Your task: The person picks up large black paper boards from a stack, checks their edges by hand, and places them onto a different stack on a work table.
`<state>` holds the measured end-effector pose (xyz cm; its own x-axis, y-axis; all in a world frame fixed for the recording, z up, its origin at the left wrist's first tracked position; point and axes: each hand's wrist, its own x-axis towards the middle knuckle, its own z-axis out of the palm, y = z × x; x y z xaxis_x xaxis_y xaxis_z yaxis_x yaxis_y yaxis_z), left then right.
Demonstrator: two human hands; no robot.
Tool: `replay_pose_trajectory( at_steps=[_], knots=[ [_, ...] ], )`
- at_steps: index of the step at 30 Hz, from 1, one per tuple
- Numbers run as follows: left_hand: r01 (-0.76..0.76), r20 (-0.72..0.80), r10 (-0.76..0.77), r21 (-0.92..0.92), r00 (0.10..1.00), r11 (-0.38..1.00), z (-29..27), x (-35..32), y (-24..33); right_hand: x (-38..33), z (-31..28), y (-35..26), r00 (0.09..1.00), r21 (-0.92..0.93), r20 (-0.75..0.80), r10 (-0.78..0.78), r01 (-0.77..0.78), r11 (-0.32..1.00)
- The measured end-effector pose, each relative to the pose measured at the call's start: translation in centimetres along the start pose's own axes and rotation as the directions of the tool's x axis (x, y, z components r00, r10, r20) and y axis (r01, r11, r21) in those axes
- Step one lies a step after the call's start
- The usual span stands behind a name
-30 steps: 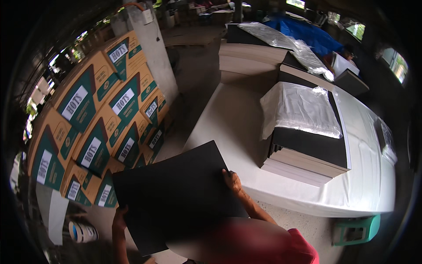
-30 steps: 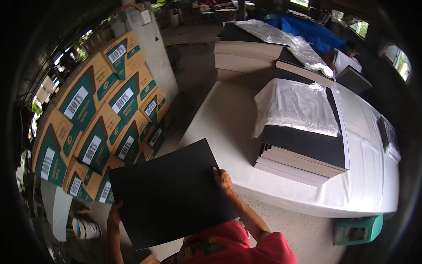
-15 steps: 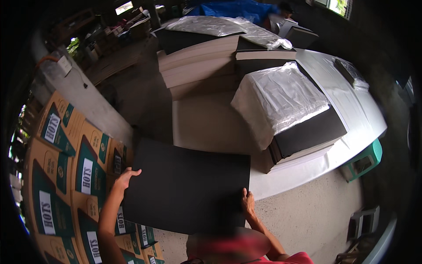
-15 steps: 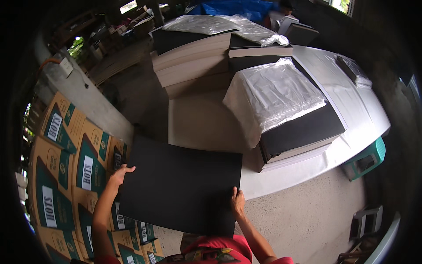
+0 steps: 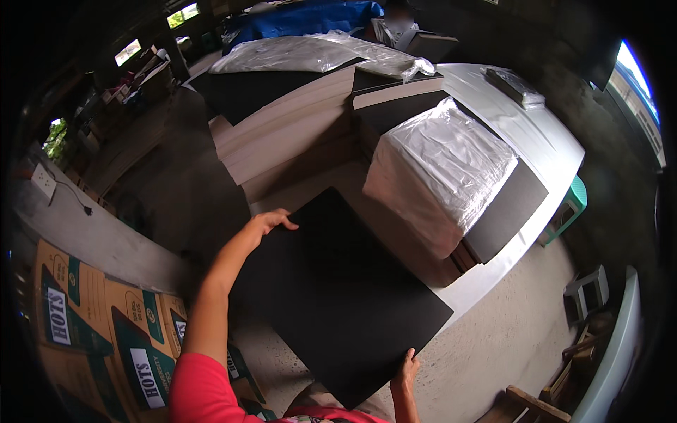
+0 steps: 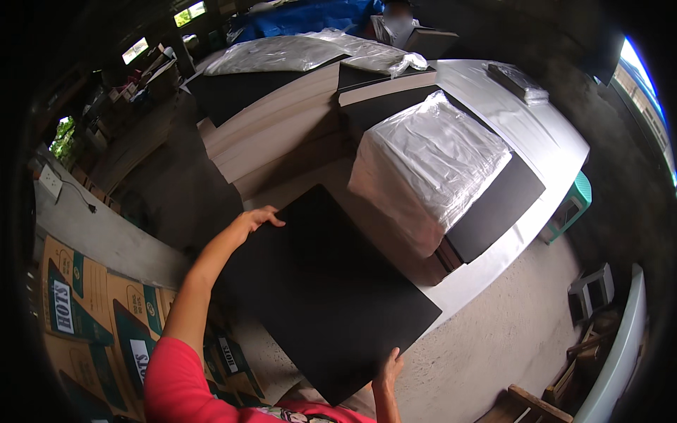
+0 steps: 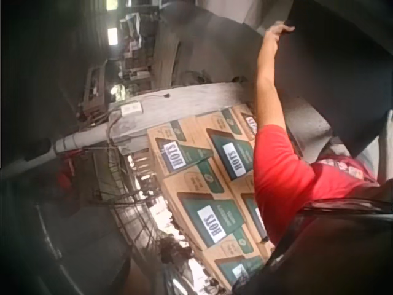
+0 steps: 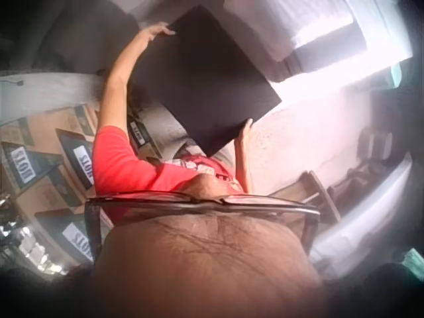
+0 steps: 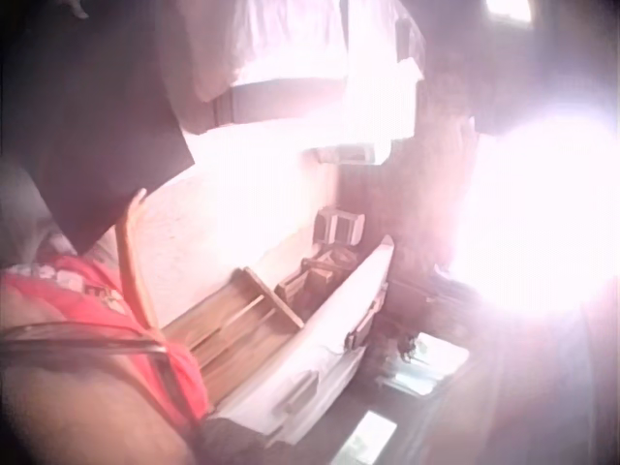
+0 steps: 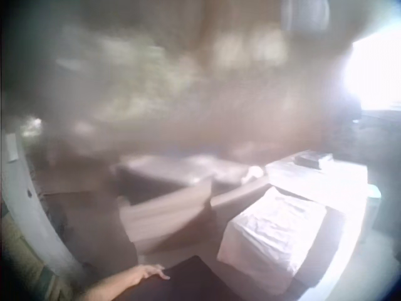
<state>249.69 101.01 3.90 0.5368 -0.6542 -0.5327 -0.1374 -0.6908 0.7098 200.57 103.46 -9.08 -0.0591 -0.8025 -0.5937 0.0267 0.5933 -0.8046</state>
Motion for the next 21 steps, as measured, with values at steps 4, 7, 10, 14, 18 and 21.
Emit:
replay_pose_trajectory(
  at_steps=[4,7,10,14,18,21],
  knots=[
    [0.07,0.071,-0.08,0.136,0.994,0.988,0.8,6.5,6.8,-0.6,3.6,1.2,0.989,0.154,-0.147,0.029,-0.006,0.988],
    [-0.121,0.141,0.08,0.311,0.987,0.943,0.8,12.9,7.5,-1.0,6.9,0.3,0.983,0.145,-0.18,0.023,0.003,0.989],
    [-0.363,0.228,0.283,0.614,0.932,0.701,-1.9,21.3,2.7,-0.2,10.4,0.0,0.985,-0.024,-0.174,0.005,-0.009,1.0],
    [-0.575,0.102,0.866,0.785,0.489,0.232,7.6,18.9,3.9,1.8,9.8,0.2,0.979,-0.176,-0.205,-0.021,-0.016,0.984],
    [-0.777,0.151,0.8,-0.191,0.58,0.599,15.9,8.1,7.3,1.4,5.8,-2.2,0.993,-0.515,0.089,0.079,-0.022,0.857],
    [-0.184,0.204,0.549,-0.802,0.81,0.569,20.2,2.0,8.9,-0.1,3.9,-7.2,0.934,-0.82,0.294,-0.205,0.356,0.448]
  ],
)
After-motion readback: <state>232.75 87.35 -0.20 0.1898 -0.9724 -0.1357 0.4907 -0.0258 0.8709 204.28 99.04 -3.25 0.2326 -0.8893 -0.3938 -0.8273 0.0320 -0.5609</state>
